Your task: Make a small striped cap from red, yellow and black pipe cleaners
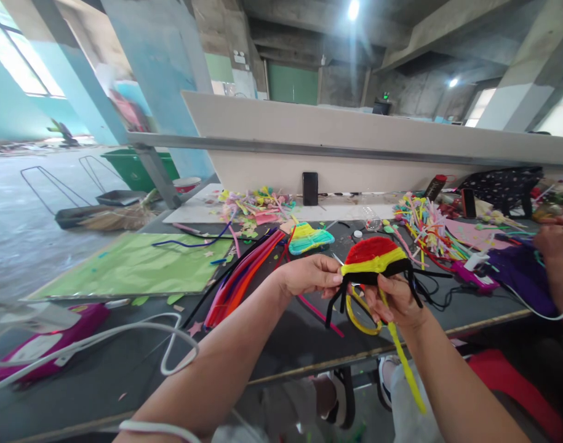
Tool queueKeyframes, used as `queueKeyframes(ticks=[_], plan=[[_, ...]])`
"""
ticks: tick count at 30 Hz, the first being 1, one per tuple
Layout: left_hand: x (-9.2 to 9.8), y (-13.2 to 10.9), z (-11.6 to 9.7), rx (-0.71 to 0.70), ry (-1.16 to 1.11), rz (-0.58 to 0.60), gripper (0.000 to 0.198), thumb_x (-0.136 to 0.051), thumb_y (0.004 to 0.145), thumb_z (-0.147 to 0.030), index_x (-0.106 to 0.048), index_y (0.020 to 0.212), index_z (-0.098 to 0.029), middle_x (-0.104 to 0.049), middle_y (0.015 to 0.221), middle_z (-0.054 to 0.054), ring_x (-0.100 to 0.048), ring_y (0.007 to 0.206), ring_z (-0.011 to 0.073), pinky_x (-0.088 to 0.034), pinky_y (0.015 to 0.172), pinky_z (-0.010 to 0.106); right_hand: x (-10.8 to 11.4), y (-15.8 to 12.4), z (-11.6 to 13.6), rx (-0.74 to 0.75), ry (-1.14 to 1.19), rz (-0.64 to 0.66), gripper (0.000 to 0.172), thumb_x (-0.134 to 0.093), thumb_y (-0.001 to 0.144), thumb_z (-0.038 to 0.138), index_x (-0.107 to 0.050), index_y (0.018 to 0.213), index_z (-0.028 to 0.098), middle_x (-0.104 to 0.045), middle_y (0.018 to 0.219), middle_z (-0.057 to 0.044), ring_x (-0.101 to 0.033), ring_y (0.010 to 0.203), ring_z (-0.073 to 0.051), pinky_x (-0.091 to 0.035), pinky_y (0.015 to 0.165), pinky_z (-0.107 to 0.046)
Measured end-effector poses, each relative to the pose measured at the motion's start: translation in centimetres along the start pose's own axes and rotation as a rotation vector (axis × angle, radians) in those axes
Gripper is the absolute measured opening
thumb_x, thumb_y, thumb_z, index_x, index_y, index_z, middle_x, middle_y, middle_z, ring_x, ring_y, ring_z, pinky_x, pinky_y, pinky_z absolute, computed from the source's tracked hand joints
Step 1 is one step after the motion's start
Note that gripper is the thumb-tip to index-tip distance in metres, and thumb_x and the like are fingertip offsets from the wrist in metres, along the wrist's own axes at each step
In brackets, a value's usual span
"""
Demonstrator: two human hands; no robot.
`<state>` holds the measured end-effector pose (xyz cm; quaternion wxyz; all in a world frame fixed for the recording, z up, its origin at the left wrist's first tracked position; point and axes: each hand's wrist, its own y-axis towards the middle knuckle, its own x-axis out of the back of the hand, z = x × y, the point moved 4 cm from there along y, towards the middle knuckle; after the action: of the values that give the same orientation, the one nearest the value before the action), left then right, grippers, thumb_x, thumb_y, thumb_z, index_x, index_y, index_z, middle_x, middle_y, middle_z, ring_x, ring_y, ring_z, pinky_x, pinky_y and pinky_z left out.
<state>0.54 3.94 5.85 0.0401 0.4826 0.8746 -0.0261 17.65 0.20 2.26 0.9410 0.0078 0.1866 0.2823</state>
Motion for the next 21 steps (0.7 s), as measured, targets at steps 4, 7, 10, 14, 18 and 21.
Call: queueKeyframes(ticks=[4, 7, 10, 14, 18, 21], plan=[[0.3, 0.4, 0.2, 0.009, -0.043, -0.078, 0.035, -0.078, 0.062, -0.043, -0.066, 0.066, -0.01, -0.055, 0.055, 0.001, -0.04, 0.045, 0.0049, -0.028, 0.044, 0.019, 0.1, -0.1, 0.4, 0.021, -0.018, -0.036, 0.044, -0.054, 0.085, 0.048, -0.071, 0.067, 0.012, -0.052, 0.036, 0.001, -0.046, 0.033, -0.009, -0.049, 0.046, -0.023], [0.3, 0.6, 0.0, -0.008, -0.057, -0.133, 0.03, -0.078, 0.064, -0.037, -0.064, 0.064, -0.01, -0.052, 0.051, -0.001, -0.037, 0.043, 0.0035, -0.024, 0.044, 0.019, 0.3, -0.2, 0.7, 0.017, -0.042, -0.059, 0.043, -0.054, 0.085, 0.048, -0.071, 0.067, 0.013, -0.053, 0.037, 0.0, -0.046, 0.033, -0.009, -0.05, 0.046, -0.024], [0.3, 0.9, 0.0, -0.009, -0.044, -0.194, 0.031, -0.079, 0.062, -0.034, -0.059, 0.061, -0.011, -0.047, 0.046, -0.003, -0.036, 0.041, 0.0035, -0.022, 0.043, 0.019, 0.8, -0.2, 0.7, -0.014, -0.05, -0.097, 0.044, -0.053, 0.086, 0.048, -0.072, 0.067, 0.013, -0.053, 0.037, 0.0, -0.049, 0.035, -0.01, -0.051, 0.048, -0.024], [0.5, 1.3, 0.1, -0.024, -0.003, -0.299, 0.032, -0.079, 0.06, -0.034, -0.056, 0.058, -0.012, -0.044, 0.044, -0.005, -0.034, 0.04, 0.0037, -0.019, 0.042, 0.02, 1.2, -0.1, 0.4, -0.023, -0.022, -0.175, 0.046, -0.052, 0.086, 0.05, -0.072, 0.067, 0.013, -0.053, 0.037, -0.001, -0.051, 0.036, -0.01, -0.051, 0.051, -0.024], [0.8, 1.5, 0.0, -0.099, 0.126, -0.466, 0.03, -0.074, 0.063, -0.036, -0.055, 0.059, -0.013, -0.044, 0.045, -0.006, -0.032, 0.041, 0.0043, -0.019, 0.043, 0.021, 1.0, 0.3, 0.4, 0.006, 0.039, -0.258, 0.045, -0.057, 0.082, 0.053, -0.072, 0.065, 0.013, -0.053, 0.037, -0.001, -0.055, 0.039, -0.012, -0.048, 0.047, -0.021], [0.7, 1.5, -0.3, -0.145, 0.32, -0.611, 0.024, -0.068, 0.068, -0.034, -0.058, 0.061, -0.013, -0.049, 0.05, -0.004, -0.037, 0.046, 0.0056, -0.025, 0.046, 0.02, 0.8, 0.5, 0.3, 0.009, 0.08, -0.307, 0.043, -0.059, 0.08, 0.052, -0.072, 0.064, 0.014, -0.053, 0.037, -0.001, -0.06, 0.043, -0.013, -0.049, 0.049, -0.022]])
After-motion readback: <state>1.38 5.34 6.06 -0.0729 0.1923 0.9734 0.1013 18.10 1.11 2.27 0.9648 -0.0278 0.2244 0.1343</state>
